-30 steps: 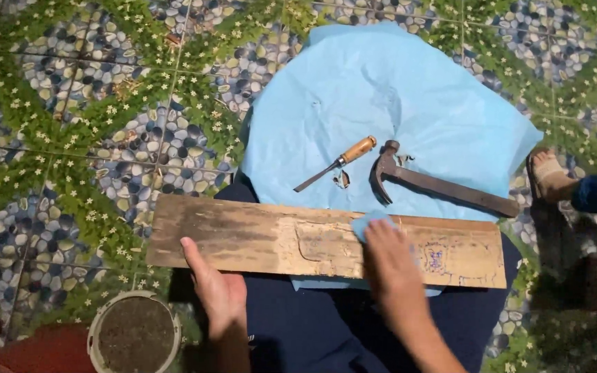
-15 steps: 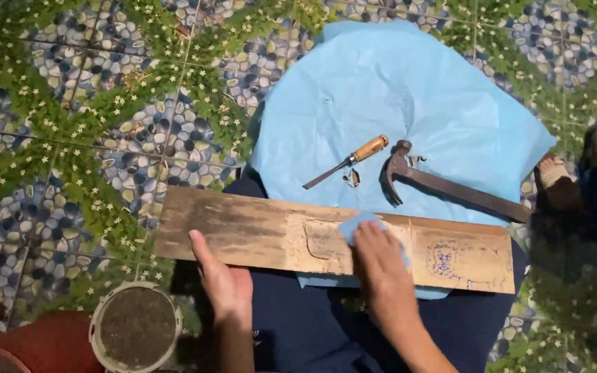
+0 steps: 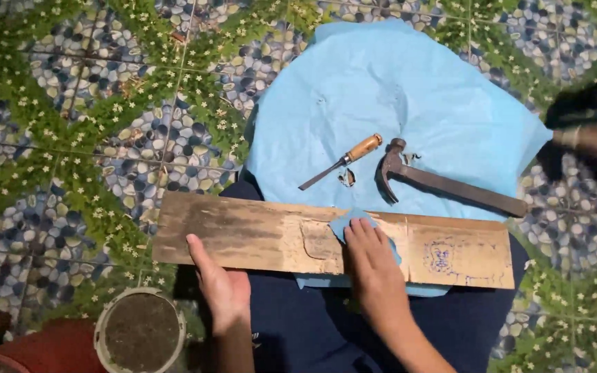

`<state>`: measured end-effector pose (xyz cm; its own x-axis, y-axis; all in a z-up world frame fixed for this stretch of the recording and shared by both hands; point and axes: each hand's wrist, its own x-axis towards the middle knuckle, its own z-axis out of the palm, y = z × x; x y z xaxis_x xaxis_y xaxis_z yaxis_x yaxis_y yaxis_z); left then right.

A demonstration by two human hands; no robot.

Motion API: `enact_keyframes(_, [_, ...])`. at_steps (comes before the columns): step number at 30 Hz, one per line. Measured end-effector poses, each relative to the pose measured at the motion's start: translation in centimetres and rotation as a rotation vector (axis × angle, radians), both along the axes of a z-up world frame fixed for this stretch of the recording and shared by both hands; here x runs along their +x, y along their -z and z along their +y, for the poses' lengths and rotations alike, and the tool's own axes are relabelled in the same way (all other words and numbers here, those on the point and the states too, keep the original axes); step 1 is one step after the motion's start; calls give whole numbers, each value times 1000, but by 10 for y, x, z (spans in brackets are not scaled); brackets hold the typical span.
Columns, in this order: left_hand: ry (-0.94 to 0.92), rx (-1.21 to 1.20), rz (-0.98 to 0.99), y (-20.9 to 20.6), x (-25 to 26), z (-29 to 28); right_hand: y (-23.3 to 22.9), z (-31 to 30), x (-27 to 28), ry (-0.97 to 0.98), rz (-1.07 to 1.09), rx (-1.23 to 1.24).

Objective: The person sands a piece of wood with a small piece of sandpaper. They repeatedly rub the sandpaper against the carved and flat surfaces of the wood by hand.

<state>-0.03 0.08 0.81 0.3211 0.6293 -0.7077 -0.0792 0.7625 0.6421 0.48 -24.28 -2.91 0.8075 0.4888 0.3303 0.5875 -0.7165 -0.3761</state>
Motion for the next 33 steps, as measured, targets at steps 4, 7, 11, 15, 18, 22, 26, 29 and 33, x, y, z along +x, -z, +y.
enact_keyframes(4, [19, -21, -15, 3, 0, 3, -17, -36, 8, 26, 61, 61])
enact_keyframes(7, [-45, -24, -35, 9, -2, 3, -8, -58, 10, 142, 58, -120])
enact_keyframes(11, [21, -20, 12, -8, -2, -2, -1, -21, -2, 48, 16, 24])
enact_keyframes(15, [17, -30, 24, -7, -1, -1, -11, -25, 8, 13, 59, 84])
enact_keyframes(18, [10, -13, 17, 3, -3, 1, -14, -67, 9, 96, 79, -66])
enact_keyframes(22, [69, 1, 33, -2, -1, -1, 2, -46, -2, 76, 54, -15])
enact_keyframes(26, [15, 44, -14, 7, -1, -2, -6, -4, -4, -11, 48, 93])
enact_keyframes(29, [15, 31, -5, 8, -2, 1, -27, -18, -5, -29, 63, 43])
enact_keyframes(33, [59, 22, 7, 3, -2, 1, -23, -62, -15, 52, 91, -112])
